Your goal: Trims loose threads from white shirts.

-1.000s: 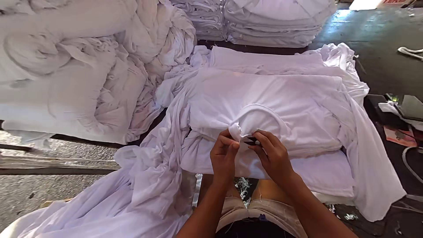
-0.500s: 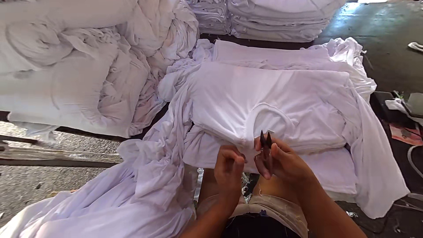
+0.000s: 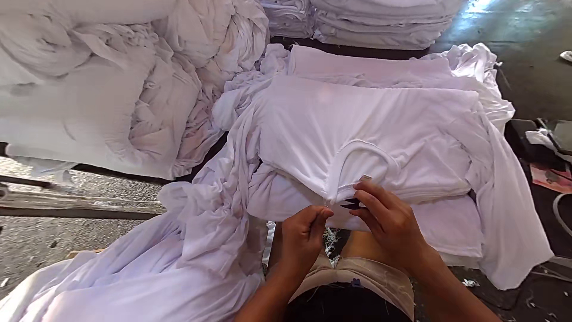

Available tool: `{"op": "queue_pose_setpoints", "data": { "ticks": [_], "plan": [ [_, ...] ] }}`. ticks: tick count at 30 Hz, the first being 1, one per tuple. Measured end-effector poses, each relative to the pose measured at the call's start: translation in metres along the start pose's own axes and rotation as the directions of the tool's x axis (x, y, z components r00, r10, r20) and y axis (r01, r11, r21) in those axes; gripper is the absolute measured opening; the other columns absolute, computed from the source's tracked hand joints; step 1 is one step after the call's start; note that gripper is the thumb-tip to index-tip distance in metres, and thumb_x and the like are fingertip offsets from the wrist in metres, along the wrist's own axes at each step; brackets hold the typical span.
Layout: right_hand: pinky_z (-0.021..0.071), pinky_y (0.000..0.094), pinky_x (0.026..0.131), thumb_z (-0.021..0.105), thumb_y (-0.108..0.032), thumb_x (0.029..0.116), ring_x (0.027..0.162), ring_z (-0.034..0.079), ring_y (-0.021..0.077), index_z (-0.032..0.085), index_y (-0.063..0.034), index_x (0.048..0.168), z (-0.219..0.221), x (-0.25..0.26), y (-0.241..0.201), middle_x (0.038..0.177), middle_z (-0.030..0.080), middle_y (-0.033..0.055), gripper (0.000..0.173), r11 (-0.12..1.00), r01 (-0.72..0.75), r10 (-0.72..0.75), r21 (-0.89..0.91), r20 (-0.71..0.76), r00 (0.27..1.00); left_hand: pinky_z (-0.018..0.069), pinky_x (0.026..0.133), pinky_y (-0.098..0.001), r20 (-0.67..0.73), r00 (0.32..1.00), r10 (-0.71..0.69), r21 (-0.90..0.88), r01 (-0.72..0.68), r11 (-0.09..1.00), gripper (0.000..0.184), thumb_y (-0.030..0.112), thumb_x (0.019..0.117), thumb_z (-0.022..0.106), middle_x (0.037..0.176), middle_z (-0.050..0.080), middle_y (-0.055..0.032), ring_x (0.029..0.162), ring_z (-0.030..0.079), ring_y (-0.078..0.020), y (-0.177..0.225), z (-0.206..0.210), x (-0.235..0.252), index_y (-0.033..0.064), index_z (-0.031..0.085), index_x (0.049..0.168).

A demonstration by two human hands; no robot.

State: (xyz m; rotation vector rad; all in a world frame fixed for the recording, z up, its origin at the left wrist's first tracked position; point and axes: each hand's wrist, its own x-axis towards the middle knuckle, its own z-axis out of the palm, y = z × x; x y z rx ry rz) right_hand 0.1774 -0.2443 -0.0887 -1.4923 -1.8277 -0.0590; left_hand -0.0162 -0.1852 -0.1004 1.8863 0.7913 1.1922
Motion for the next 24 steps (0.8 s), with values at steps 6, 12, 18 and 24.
{"op": "queue_pose_setpoints", "data": {
  "ticks": [6,12,18,24],
  "plan": [
    [0.0519,0.0330,0.065,0.056,-0.027,0.1049,0.078,0.070,0.0222,0.074,-0.0089,0.108,0.006,-0.001,-0.012,0.116,0.074,0.0121,0.026,0.980,0.083,-0.084,-0.181,0.000,0.996,0.0464,0.060,-0.0086,-0.004,0.999,0.046,0.063,-0.046,0.997,0.027,0.017,0.1015,0.057,0.070,0.064,-0.0015,0.061,0.055,0.0052,0.002,-0.001,-0.003,-0.0018,0.071,0.087],
    [0.0524,0.0330,0.064,0.056,-0.026,0.1047,0.077,0.070,0.0222,0.075,-0.0076,0.106,0.011,0.001,-0.010,0.113,0.075,0.0113,0.027,0.976,0.075,-0.076,-0.202,0.005,0.997,0.0468,0.060,-0.0091,-0.002,0.997,0.080,0.087,-0.080,0.993,0.027,0.016,0.1010,0.057,0.070,0.064,-0.0028,0.061,0.056,0.0038,0.001,-0.003,-0.004,-0.0020,0.071,0.087],
    [0.0543,0.0342,0.065,0.056,-0.026,0.1042,0.077,0.071,0.0240,0.075,-0.0064,0.110,0.017,0.007,-0.010,0.110,0.075,0.0122,0.028,0.982,0.025,-0.025,-0.185,0.003,1.000,0.0483,0.062,-0.0110,0.039,0.992,0.122,0.138,-0.126,0.982,0.024,0.012,0.0992,0.058,0.069,0.064,-0.0049,0.062,0.058,-0.0006,-0.002,0.005,-0.004,-0.0019,0.071,0.086],
    [0.0544,0.0347,0.065,0.057,-0.028,0.1031,0.079,0.071,0.0244,0.074,-0.0074,0.110,0.018,0.007,-0.009,0.111,0.075,0.0125,0.027,0.985,0.042,-0.038,-0.170,0.027,0.999,0.0476,0.061,-0.0117,0.049,0.989,0.137,0.178,-0.143,0.974,0.024,0.012,0.0986,0.057,0.068,0.063,-0.0054,0.060,0.057,-0.0022,-0.006,0.005,-0.003,-0.0016,0.071,0.085]
  ]
}}
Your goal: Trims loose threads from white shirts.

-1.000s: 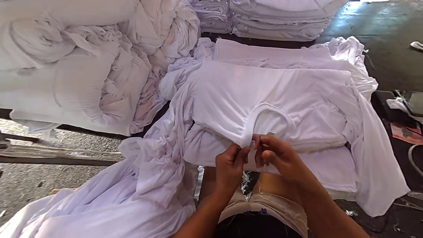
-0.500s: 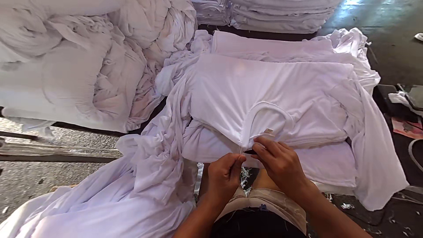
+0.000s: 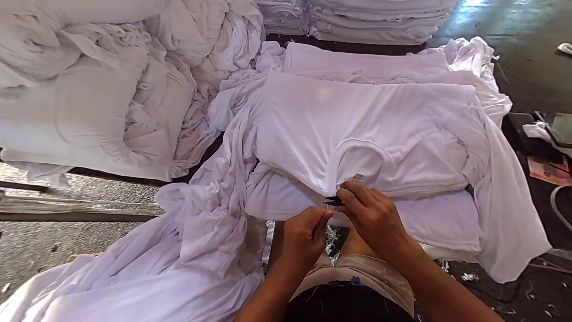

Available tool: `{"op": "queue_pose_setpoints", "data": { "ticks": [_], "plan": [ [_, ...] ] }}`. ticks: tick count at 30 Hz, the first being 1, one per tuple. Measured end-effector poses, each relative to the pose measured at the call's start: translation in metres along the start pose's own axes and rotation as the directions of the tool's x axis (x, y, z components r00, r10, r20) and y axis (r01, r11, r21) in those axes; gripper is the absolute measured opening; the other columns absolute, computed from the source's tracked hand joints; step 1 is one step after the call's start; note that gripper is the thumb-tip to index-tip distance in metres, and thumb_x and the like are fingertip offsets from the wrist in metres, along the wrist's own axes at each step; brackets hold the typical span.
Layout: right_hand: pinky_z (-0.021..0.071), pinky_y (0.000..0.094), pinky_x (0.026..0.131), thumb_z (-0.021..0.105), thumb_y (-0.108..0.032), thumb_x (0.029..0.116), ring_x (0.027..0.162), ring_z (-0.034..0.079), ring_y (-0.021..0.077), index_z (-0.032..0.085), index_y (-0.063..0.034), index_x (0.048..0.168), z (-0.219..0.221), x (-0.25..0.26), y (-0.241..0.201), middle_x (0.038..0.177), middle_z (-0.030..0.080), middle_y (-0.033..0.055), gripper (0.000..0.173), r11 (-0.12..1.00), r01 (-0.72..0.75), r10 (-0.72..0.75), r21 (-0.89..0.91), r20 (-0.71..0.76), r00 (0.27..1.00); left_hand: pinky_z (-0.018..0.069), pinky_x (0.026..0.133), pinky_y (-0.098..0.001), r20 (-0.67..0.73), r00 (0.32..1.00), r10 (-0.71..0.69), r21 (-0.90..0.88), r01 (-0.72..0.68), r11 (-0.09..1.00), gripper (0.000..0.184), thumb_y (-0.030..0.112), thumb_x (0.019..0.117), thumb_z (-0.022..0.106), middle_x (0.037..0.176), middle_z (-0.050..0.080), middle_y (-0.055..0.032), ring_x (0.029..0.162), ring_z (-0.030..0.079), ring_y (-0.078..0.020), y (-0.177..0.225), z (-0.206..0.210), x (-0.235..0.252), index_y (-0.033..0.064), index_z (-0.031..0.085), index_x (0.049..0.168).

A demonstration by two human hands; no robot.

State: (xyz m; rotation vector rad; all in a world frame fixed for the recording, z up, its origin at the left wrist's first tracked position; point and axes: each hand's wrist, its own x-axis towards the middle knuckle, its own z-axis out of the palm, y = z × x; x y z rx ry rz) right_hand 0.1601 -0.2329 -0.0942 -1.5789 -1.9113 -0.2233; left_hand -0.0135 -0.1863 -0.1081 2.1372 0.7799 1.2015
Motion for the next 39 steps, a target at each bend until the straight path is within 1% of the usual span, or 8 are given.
{"op": "queue_pose_setpoints", "data": {
  "ticks": [6,9,11,15,18,25,30,39],
  "plan": [
    [0.0571,0.0359,0.069,0.056,-0.027,0.1036,0.083,0.073,0.0262,0.073,-0.0041,0.109,-0.004,0.000,0.005,0.107,0.075,0.0138,0.029,0.999,-0.030,0.030,0.024,-0.005,1.000,0.0486,0.063,-0.0133,0.064,0.997,0.042,-0.023,-0.041,0.999,0.023,0.012,0.0994,0.056,0.069,0.062,-0.0054,0.062,0.058,-0.0045,-0.002,0.000,0.001,0.0001,0.070,0.086],
    [0.0600,0.0384,0.078,0.056,-0.027,0.1037,0.089,0.074,0.0263,0.073,-0.0009,0.111,-0.010,-0.001,0.018,0.107,0.075,0.0156,0.032,0.981,-0.133,0.136,0.144,-0.017,0.990,0.0551,0.076,-0.0313,0.367,0.927,0.084,-0.034,-0.077,0.996,0.038,0.031,0.1024,0.056,0.082,0.071,-0.0052,0.082,0.068,-0.0166,-0.007,-0.004,0.006,0.0057,0.073,0.081],
    [0.0595,0.0355,0.076,0.057,-0.024,0.1029,0.085,0.072,0.0235,0.073,0.0015,0.110,-0.013,-0.001,0.032,0.105,0.074,0.0166,0.031,0.955,-0.213,0.224,0.209,-0.030,0.974,0.0533,0.087,-0.0388,0.459,0.886,0.062,-0.035,-0.052,0.998,0.051,0.047,0.1019,0.052,0.098,0.074,-0.0053,0.098,0.067,-0.0214,-0.005,-0.003,0.014,0.0078,0.074,0.078],
    [0.0562,0.0229,0.077,0.059,-0.019,0.1019,0.085,0.070,0.0133,0.073,0.0036,0.110,-0.002,-0.008,0.045,0.101,0.073,0.0148,0.027,0.877,-0.327,0.345,0.351,0.011,0.938,0.0573,0.086,-0.0398,0.202,0.979,-0.002,0.072,-0.012,0.997,0.030,0.027,0.0969,0.065,0.101,0.073,-0.0152,0.097,0.071,-0.0273,-0.006,0.022,0.041,0.0000,0.077,0.092],
    [0.0562,0.0246,0.078,0.058,-0.018,0.1022,0.085,0.069,0.0147,0.072,0.0041,0.111,0.013,-0.017,0.044,0.100,0.072,0.0150,0.027,0.858,-0.338,0.345,0.386,0.054,0.937,0.0572,0.086,-0.0480,0.164,0.985,-0.046,0.275,-0.001,0.961,0.032,0.024,0.0917,0.073,0.110,0.069,-0.0216,0.101,0.069,-0.0368,-0.042,0.058,0.047,-0.0024,0.074,0.109],
    [0.0591,0.0387,0.082,0.058,-0.021,0.1024,0.093,0.073,0.0269,0.072,0.0012,0.113,0.015,-0.037,0.051,0.109,0.073,0.0169,0.029,0.935,-0.253,0.245,0.249,0.064,0.967,0.0570,0.081,-0.0441,0.048,0.998,0.044,0.342,-0.058,0.938,0.039,0.035,0.0888,0.073,0.102,0.070,-0.0201,0.093,0.069,-0.0344,-0.056,0.070,0.034,-0.0012,0.075,0.104],
    [0.0599,0.0427,0.081,0.059,-0.022,0.1013,0.093,0.074,0.0296,0.073,0.0005,0.111,0.023,-0.031,0.049,0.108,0.074,0.0172,0.028,0.957,-0.223,0.221,0.184,0.032,0.975,0.0583,0.079,-0.0374,-0.012,0.995,0.100,0.318,-0.090,0.944,0.013,0.008,0.0921,0.065,0.093,0.075,-0.0133,0.086,0.072,-0.0277,-0.064,0.075,0.032,0.0016,0.077,0.089],
    [0.0590,0.0470,0.077,0.060,-0.022,0.0996,0.090,0.074,0.0347,0.074,0.0001,0.111,0.028,-0.028,0.051,0.105,0.074,0.0185,0.028,0.986,-0.164,0.165,-0.033,0.037,0.986,0.0560,0.092,-0.0321,-0.041,0.999,-0.001,0.104,0.005,0.995,0.014,0.004,0.0942,0.061,0.105,0.072,-0.0205,0.101,0.071,-0.0269,-0.049,0.057,0.012,-0.0062,0.070,0.091]
  ]
}}
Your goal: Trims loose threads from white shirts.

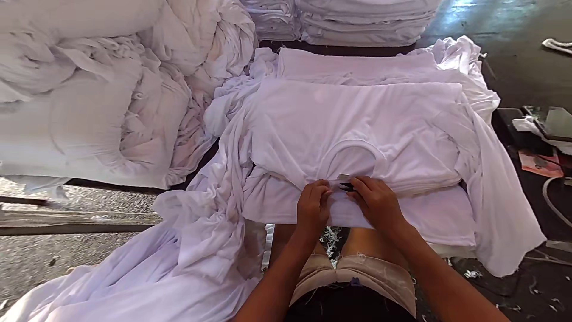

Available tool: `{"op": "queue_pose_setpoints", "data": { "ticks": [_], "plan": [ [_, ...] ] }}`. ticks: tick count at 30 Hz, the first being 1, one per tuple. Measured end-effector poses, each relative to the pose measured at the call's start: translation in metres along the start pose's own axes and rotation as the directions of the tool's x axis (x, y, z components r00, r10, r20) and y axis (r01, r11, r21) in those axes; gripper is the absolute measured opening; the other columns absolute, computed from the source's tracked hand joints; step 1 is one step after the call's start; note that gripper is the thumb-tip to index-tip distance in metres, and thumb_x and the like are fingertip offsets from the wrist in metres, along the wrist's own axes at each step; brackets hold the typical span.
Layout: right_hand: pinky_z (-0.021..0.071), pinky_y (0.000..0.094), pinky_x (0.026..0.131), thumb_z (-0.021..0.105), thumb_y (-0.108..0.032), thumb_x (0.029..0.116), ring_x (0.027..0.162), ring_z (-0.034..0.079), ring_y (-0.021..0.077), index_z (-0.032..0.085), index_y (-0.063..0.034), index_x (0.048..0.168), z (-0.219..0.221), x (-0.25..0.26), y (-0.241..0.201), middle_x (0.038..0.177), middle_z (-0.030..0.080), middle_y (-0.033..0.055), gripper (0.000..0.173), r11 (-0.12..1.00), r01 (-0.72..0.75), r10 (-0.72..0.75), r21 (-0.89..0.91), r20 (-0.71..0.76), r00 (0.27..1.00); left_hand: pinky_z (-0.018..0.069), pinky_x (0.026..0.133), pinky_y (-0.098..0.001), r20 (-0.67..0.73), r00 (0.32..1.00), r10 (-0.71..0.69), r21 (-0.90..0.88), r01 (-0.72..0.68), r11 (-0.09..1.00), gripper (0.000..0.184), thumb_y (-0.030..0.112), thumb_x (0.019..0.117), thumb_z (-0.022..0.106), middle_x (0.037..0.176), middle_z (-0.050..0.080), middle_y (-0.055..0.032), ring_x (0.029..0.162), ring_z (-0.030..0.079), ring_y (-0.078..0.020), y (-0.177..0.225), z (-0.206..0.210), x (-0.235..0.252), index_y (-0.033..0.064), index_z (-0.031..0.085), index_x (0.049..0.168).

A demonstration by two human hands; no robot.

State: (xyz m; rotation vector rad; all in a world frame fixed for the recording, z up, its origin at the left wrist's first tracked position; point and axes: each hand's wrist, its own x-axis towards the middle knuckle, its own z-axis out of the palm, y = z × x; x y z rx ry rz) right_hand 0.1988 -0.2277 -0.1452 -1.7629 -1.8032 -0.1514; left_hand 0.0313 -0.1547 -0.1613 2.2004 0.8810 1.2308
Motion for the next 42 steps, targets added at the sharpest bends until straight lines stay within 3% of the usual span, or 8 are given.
{"op": "queue_pose_setpoints", "data": {
  "ticks": [11,14,15,20,26,31,36,42],
  "plan": [
    [0.0571,0.0458,0.067,0.062,-0.011,0.0967,0.081,0.073,0.0337,0.075,-0.0011,0.104,0.008,0.019,-0.004,0.097,0.073,0.0180,0.018,0.995,0.005,0.000,-0.096,0.048,0.999,0.0547,0.090,-0.0282,-0.028,1.000,0.010,0.023,-0.010,1.000,0.016,0.009,0.0930,0.066,0.106,0.069,-0.0211,0.099,0.068,-0.0251,-0.001,0.007,0.000,-0.0053,0.071,0.090],
    [0.0572,0.0469,0.067,0.062,-0.011,0.0970,0.082,0.073,0.0346,0.075,-0.0001,0.104,0.006,0.020,-0.004,0.099,0.073,0.0190,0.018,0.997,0.000,0.004,-0.076,0.059,0.998,0.0564,0.089,-0.0366,0.025,0.999,-0.035,0.140,0.031,0.990,0.026,0.014,0.0901,0.072,0.111,0.066,-0.0261,0.099,0.068,-0.0333,-0.003,0.011,0.006,-0.0099,0.070,0.102],
    [0.0572,0.0466,0.067,0.062,-0.012,0.0971,0.082,0.073,0.0343,0.075,-0.0003,0.105,0.006,0.018,-0.005,0.099,0.073,0.0187,0.019,0.997,0.002,0.003,-0.076,0.057,0.998,0.0564,0.090,-0.0369,0.025,0.999,-0.039,0.163,0.035,0.986,0.022,0.012,0.0906,0.070,0.111,0.067,-0.0254,0.099,0.068,-0.0334,-0.005,0.013,0.007,-0.0089,0.072,0.100],
    [0.0572,0.0467,0.069,0.063,-0.017,0.0969,0.085,0.073,0.0346,0.074,-0.0009,0.110,0.000,0.013,-0.007,0.102,0.073,0.0190,0.024,0.998,0.020,-0.016,-0.063,0.060,0.998,0.0558,0.091,-0.0321,0.021,0.999,-0.031,0.056,0.030,0.998,0.018,0.008,0.0926,0.063,0.114,0.069,-0.0232,0.102,0.070,-0.0282,0.000,0.005,0.007,-0.0060,0.073,0.086],
    [0.0564,0.0435,0.067,0.062,-0.018,0.0982,0.082,0.072,0.0317,0.075,-0.0040,0.106,0.000,0.018,-0.009,0.098,0.073,0.0170,0.021,0.999,0.048,-0.048,-0.007,0.041,0.998,0.0547,0.088,-0.0261,0.005,0.999,-0.035,0.036,0.035,0.999,0.020,0.012,0.0935,0.063,0.112,0.066,-0.0231,0.099,0.067,-0.0217,0.007,-0.007,0.003,-0.0051,0.071,0.088],
    [0.0573,0.0449,0.068,0.063,-0.020,0.0972,0.085,0.073,0.0333,0.075,-0.0040,0.112,-0.014,0.020,-0.011,0.102,0.073,0.0177,0.025,0.998,0.065,-0.064,-0.023,0.059,0.996,0.0525,0.089,-0.0228,-0.002,1.000,-0.026,0.000,0.026,1.000,0.018,0.011,0.0896,0.062,0.107,0.064,-0.0221,0.099,0.065,-0.0192,0.007,-0.015,0.003,-0.0038,0.070,0.083],
    [0.0573,0.0421,0.066,0.061,-0.016,0.0988,0.081,0.073,0.0311,0.076,-0.0040,0.104,-0.007,0.021,-0.014,0.096,0.073,0.0166,0.020,0.997,0.073,-0.072,-0.020,0.038,0.997,0.0511,0.085,-0.0188,0.008,1.000,0.010,-0.045,-0.010,0.999,0.017,0.010,0.0899,0.063,0.103,0.062,-0.0203,0.093,0.062,-0.0156,0.013,-0.007,0.003,-0.0034,0.072,0.085],
    [0.0579,0.0462,0.069,0.064,-0.020,0.0972,0.085,0.073,0.0342,0.074,-0.0024,0.111,-0.018,0.020,-0.007,0.103,0.073,0.0183,0.024,0.998,0.062,-0.061,-0.007,0.100,0.993,0.0485,0.086,-0.0153,-0.025,0.999,-0.021,-0.053,0.020,0.998,0.017,0.011,0.0903,0.063,0.101,0.059,-0.0185,0.093,0.060,-0.0120,0.009,-0.013,-0.001,-0.0030,0.071,0.085]
  ]
}}
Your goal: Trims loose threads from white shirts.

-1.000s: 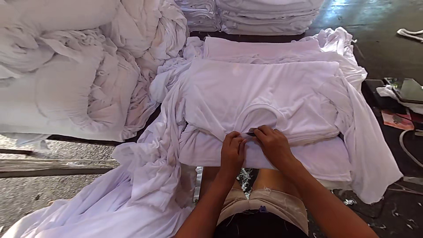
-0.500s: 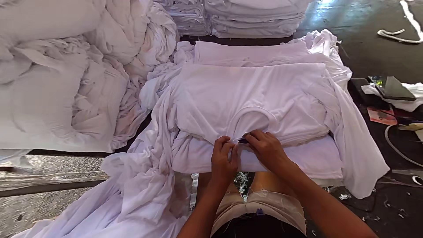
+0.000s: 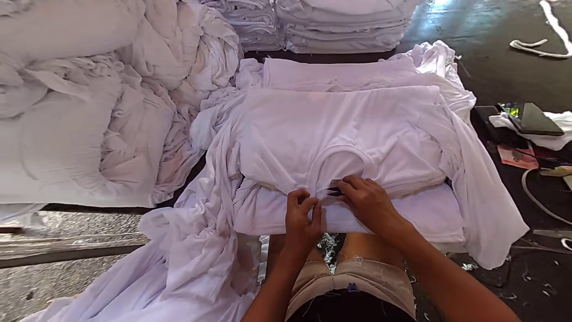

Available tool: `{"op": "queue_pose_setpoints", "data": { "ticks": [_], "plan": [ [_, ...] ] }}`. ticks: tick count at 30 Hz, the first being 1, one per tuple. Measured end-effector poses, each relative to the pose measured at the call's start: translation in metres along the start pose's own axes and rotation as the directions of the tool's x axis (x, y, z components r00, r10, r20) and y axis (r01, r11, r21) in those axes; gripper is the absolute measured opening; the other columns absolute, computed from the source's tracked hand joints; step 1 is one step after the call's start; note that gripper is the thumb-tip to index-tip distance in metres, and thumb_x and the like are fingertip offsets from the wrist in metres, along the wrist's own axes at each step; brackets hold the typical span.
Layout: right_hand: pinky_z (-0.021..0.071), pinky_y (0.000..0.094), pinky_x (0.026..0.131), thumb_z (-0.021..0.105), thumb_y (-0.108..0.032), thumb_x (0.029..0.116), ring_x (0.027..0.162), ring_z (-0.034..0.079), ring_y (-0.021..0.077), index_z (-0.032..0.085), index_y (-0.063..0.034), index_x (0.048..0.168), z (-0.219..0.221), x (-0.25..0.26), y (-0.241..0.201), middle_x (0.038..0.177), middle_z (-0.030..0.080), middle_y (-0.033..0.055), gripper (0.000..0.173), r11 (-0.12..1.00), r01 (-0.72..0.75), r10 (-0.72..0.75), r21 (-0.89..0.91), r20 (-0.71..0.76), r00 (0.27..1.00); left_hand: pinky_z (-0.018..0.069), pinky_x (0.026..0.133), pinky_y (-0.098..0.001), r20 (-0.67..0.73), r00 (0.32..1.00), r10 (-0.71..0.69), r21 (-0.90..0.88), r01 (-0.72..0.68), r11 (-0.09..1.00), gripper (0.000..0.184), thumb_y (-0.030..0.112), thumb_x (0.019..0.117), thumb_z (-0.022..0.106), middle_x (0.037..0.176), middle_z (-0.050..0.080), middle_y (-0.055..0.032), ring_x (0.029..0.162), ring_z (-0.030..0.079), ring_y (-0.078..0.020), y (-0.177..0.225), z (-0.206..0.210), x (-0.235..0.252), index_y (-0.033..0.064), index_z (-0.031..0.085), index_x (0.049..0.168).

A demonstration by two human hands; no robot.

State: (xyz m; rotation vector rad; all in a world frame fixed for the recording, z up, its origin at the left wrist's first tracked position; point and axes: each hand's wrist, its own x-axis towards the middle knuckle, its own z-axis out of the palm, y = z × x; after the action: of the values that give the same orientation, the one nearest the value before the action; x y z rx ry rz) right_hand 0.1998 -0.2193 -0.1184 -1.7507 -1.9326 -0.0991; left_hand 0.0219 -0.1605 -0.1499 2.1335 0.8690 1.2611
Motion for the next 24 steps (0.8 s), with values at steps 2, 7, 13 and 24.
{"op": "queue_pose_setpoints", "data": {
  "ticks": [2,7,13,24],
  "plan": [
    [0.0573,0.0453,0.068,0.063,-0.020,0.0978,0.083,0.073,0.0338,0.074,-0.0029,0.110,0.006,0.002,-0.004,0.101,0.072,0.0184,0.024,1.000,0.011,-0.011,0.001,0.003,1.000,0.0483,0.085,-0.0153,0.001,1.000,-0.005,-0.006,0.005,1.000,0.016,0.009,0.0898,0.063,0.100,0.059,-0.0182,0.093,0.059,-0.0120,0.003,0.003,0.001,-0.0035,0.072,0.085],
    [0.0579,0.0468,0.069,0.063,-0.015,0.0974,0.081,0.073,0.0347,0.075,-0.0018,0.103,0.003,0.004,0.001,0.099,0.073,0.0189,0.019,1.000,-0.010,0.010,0.008,-0.009,1.000,0.0478,0.084,-0.0143,0.004,1.000,0.006,-0.013,-0.006,1.000,0.015,0.010,0.0894,0.064,0.099,0.059,-0.0168,0.092,0.058,-0.0106,0.003,0.002,-0.001,-0.0024,0.072,0.086],
    [0.0546,0.0587,0.084,0.064,-0.017,0.1002,0.091,0.069,0.0401,0.070,0.0039,0.115,-0.080,0.013,0.043,0.101,0.070,0.0238,0.026,0.942,-0.318,0.271,0.108,0.318,0.909,0.0544,0.089,-0.0307,0.725,0.676,0.132,-0.316,0.155,0.936,0.041,0.025,0.1055,0.050,0.099,0.073,-0.0124,0.094,0.069,-0.0149,0.007,-0.029,0.012,-0.0023,0.076,0.088],
    [0.0492,0.0564,0.103,0.064,-0.012,0.1005,0.124,0.061,0.0400,0.065,0.0063,0.127,-0.017,0.037,0.113,0.141,0.057,0.0251,0.033,0.902,-0.374,0.394,0.216,-0.054,0.918,0.0187,0.121,-0.0624,0.175,0.981,-0.089,0.468,-0.003,0.884,0.061,0.034,0.1006,0.061,0.158,0.035,-0.0302,0.151,0.026,-0.0467,-0.081,-0.015,0.125,-0.0071,0.051,0.144]
  ]
}}
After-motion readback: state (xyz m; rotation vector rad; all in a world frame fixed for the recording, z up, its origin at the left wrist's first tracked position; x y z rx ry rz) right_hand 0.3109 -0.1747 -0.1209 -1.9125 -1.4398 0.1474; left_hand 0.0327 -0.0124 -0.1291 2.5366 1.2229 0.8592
